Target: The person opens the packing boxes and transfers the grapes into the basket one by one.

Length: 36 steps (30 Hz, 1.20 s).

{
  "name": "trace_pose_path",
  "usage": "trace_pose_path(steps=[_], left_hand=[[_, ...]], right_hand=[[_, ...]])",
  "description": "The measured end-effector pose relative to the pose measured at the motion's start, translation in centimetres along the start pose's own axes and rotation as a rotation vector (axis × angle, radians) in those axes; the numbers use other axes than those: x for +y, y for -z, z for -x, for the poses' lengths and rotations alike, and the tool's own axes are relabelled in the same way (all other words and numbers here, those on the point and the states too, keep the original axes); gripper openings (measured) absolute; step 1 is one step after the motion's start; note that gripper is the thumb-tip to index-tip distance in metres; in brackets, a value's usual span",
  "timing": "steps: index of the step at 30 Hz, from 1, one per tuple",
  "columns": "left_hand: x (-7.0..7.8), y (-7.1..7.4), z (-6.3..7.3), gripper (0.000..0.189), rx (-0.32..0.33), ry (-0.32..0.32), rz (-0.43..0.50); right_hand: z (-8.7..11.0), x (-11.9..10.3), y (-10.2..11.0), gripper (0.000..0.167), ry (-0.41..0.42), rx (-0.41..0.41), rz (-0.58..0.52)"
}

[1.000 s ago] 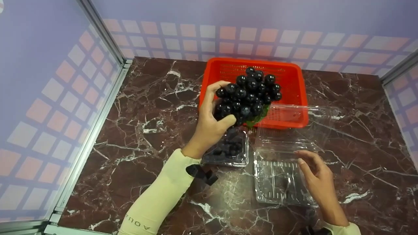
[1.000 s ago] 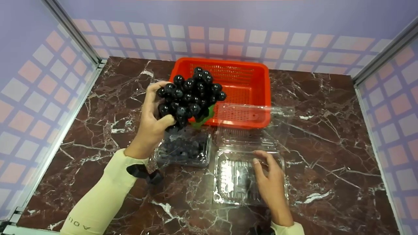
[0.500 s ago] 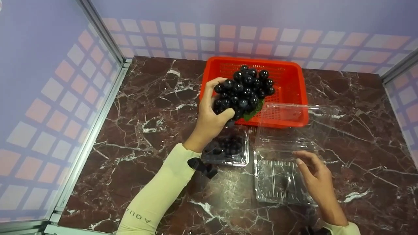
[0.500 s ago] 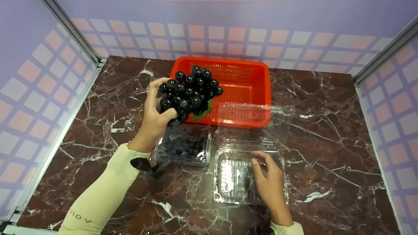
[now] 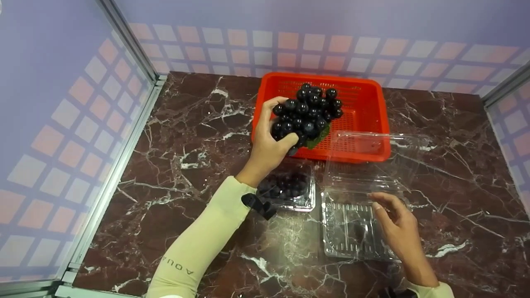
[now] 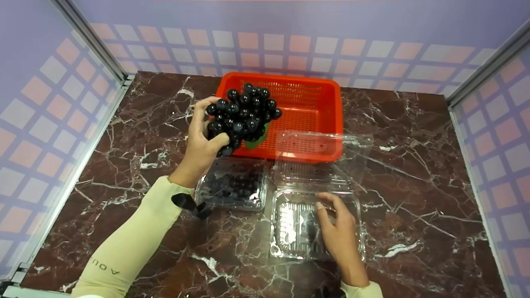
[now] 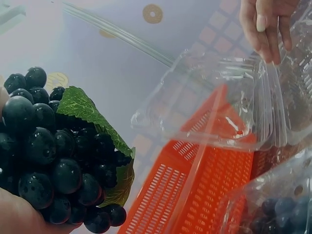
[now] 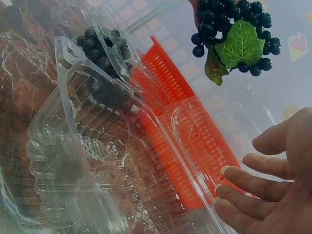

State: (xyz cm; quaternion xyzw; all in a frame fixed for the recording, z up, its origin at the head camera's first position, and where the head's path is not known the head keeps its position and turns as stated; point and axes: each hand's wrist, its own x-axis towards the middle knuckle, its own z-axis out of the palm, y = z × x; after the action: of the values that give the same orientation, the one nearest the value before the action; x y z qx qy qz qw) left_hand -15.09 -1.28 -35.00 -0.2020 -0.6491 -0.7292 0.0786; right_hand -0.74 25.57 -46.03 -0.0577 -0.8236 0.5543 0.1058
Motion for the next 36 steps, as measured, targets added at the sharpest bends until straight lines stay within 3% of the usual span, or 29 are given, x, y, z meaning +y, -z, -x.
trace_pose_path(steps=[9,16,24,32,36], left_hand=[[-1.6,0.4,-0.8,0.061,-0.012,0.027,-0.016],[-2.3,0.5,-1.3,0.061,-0.008,0.032,-0.125],[-3.1,0.5,-2.0,0.06,-0.002,0.031,-0.219],[-4.3,0.6,-3.0,0.058,0.005,0.11,-0.276],[-5.8,0.7,-3.6,0.06,-0.006,0.143,-0.301]], right_hand=[[-0.1,-0.2,-0.4,0.023,0.003,0.013,0.011],[-0.1,-0.2,-0.9,0.024,-0.016,-0.011,0.071],[-0.3,-0.3,-1.7,0.023,-0.008,-0.019,0.033],[-0.4,-0.4,-2.2,0.024,-0.066,-0.043,0.037],[-0.5,-0.4,-2.4,0.024,-0.065,-0.054,0.051]])
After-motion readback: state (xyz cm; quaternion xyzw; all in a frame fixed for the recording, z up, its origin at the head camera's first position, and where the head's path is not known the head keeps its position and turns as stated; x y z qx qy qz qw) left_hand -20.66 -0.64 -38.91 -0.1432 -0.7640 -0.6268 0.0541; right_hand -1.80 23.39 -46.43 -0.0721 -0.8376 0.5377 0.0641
